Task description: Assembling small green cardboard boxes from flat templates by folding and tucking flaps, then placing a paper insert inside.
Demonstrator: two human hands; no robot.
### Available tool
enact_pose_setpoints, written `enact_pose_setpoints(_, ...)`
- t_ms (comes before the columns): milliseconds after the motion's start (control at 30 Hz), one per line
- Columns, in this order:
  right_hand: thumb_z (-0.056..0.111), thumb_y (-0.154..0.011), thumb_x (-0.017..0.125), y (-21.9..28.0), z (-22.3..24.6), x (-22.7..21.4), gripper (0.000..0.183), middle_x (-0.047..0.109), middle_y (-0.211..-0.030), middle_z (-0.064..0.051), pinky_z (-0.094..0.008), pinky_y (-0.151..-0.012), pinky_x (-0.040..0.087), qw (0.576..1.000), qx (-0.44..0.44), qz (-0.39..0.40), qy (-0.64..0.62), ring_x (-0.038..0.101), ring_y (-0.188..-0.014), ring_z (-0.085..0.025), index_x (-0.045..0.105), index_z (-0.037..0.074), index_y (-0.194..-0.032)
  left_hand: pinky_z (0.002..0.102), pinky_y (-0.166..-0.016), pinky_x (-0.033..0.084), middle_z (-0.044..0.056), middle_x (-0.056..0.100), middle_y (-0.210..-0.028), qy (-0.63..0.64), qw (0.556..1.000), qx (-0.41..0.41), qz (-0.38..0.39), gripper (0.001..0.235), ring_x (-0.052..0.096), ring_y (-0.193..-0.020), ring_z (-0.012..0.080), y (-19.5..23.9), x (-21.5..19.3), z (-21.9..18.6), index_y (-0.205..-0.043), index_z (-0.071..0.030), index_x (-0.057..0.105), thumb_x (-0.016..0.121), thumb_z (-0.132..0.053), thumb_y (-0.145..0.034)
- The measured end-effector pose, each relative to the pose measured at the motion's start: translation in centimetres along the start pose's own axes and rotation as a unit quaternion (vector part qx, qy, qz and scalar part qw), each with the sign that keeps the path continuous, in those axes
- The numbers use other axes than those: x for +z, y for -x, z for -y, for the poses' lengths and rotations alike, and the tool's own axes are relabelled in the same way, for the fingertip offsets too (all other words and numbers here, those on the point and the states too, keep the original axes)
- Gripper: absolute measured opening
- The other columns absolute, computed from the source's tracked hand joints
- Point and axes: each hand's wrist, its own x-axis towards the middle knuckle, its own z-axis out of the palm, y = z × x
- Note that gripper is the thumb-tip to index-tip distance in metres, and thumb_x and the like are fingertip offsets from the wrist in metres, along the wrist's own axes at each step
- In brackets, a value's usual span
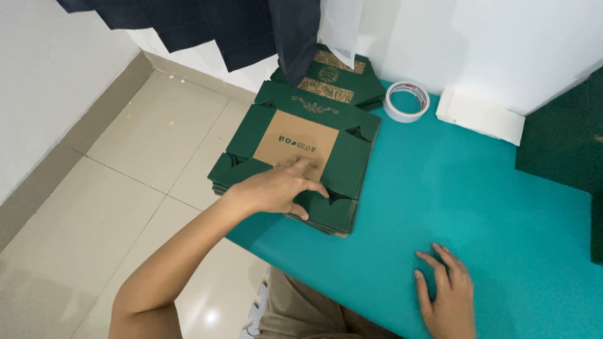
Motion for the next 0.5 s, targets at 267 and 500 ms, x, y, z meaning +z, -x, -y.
enact_pose_setpoints(267, 0.031, -0.094, 0.053, 0.1, -0.1, 0.2, 0.039, 0.053, -0.144, -0.008, -0.047, -0.114, 0.036, 1.000, -0.016, -0.023, -0.005, 0.047, -0.137, -0.026, 0.060, 0.017, -0.130, 0.064, -0.107, 0.029, 0.024, 0.022, -0.156, 0.020, 0.999, -0.025, -0.002, 0.073, 0.014, -0.145, 0.0475, 0.5, -0.2, -0.3, -0.145, -0.021, 0.044, 0.072, -0.044, -0.081)
enact_pose_setpoints(500, 0.030, -0.093, 0.054, 0.0, -0.1, 0.1, 0.038, 0.053, -0.143, -0.008, -0.047, -0.114, 0.036, 1.000, -0.017, -0.016, 0.002, 0.047, -0.136, -0.027, 0.060, 0.017, -0.128, 0.054, -0.081, 0.053, 0.021, 0.053, -0.140, -0.181, 0.951, 0.021, -0.252, 0.057, 0.052, -0.120, 0.0494, 0.8, 4.5, 0.5, -0.135, 0.003, 0.053, 0.043, -0.025, -0.086)
